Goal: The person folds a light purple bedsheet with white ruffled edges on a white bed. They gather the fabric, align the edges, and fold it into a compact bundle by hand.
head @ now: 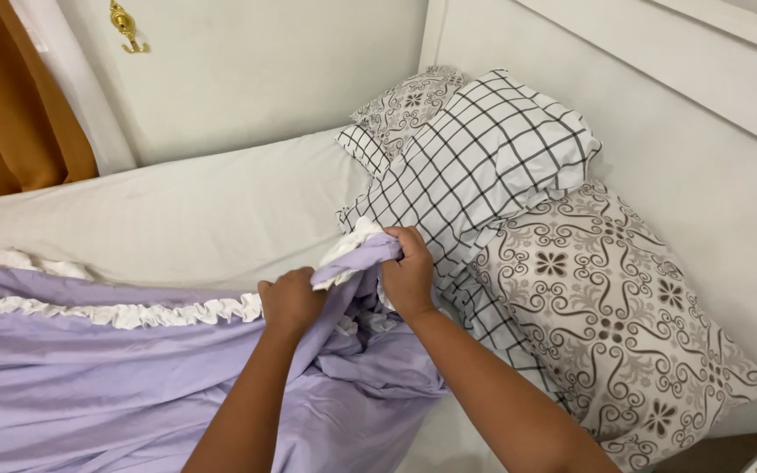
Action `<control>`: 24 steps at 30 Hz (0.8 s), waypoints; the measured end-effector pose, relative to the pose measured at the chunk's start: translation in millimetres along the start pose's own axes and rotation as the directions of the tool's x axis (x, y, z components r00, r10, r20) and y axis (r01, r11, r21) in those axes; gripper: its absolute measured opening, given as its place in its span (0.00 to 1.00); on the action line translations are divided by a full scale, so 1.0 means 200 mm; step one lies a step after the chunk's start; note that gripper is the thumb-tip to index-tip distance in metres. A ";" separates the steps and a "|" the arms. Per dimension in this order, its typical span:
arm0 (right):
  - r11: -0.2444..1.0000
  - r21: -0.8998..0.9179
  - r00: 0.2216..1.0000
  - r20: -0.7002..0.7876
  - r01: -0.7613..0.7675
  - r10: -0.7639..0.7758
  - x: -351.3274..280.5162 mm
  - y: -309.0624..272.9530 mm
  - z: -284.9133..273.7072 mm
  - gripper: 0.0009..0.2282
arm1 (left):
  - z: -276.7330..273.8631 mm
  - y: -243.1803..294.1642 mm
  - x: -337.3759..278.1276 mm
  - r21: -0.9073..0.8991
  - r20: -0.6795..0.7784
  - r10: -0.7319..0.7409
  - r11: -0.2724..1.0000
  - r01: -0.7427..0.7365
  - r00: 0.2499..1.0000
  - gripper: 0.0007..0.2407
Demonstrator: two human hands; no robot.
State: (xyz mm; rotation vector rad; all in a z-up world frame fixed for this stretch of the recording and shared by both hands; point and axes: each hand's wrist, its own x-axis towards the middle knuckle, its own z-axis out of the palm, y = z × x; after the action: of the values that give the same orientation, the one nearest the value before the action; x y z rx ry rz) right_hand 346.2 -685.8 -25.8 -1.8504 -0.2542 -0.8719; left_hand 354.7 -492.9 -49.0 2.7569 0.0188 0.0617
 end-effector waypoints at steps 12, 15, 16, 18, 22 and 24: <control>0.713 -0.683 0.761 0.545 0.159 0.352 -0.16 0.24 0.07 0.18 | -0.30 -0.04 0.02 -0.810 -0.471 -0.338 0.532 -0.247 0.815 0.12; 0.656 -0.754 0.666 0.511 0.044 0.543 -0.27 0.46 0.04 0.18 | -0.41 -0.07 -0.03 -0.839 -0.519 -0.394 0.403 -0.365 0.758 0.07; 0.658 -0.752 0.664 0.514 0.044 0.543 -0.31 0.57 0.04 0.18 | -0.42 -0.10 -0.04 -0.839 -0.519 -0.395 0.407 -0.363 0.758 0.07; 0.751 -0.591 0.627 0.474 -0.294 0.618 -0.39 0.79 0.05 0.16 | -0.44 -0.14 -0.06 -0.839 -0.516 -0.426 0.428 -0.336 0.744 0.06; 0.874 -0.353 0.852 0.283 -0.334 0.440 -0.36 0.77 0.10 0.14 | -0.46 -0.22 -0.06 -0.835 -0.505 -0.406 0.452 -0.312 0.762 0.06; 0.678 -0.399 0.698 0.119 -0.617 0.706 -0.25 0.65 0.12 0.18 | -0.48 -0.25 -0.06 -0.886 -0.423 -0.407 0.373 -0.276 0.809 0.07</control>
State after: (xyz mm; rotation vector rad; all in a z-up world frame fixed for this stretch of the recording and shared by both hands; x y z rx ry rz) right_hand 391.0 -711.9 -157.1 -2.1455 0.4367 -0.1394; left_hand 338.2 -410.1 20.5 1.4344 0.2080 0.6981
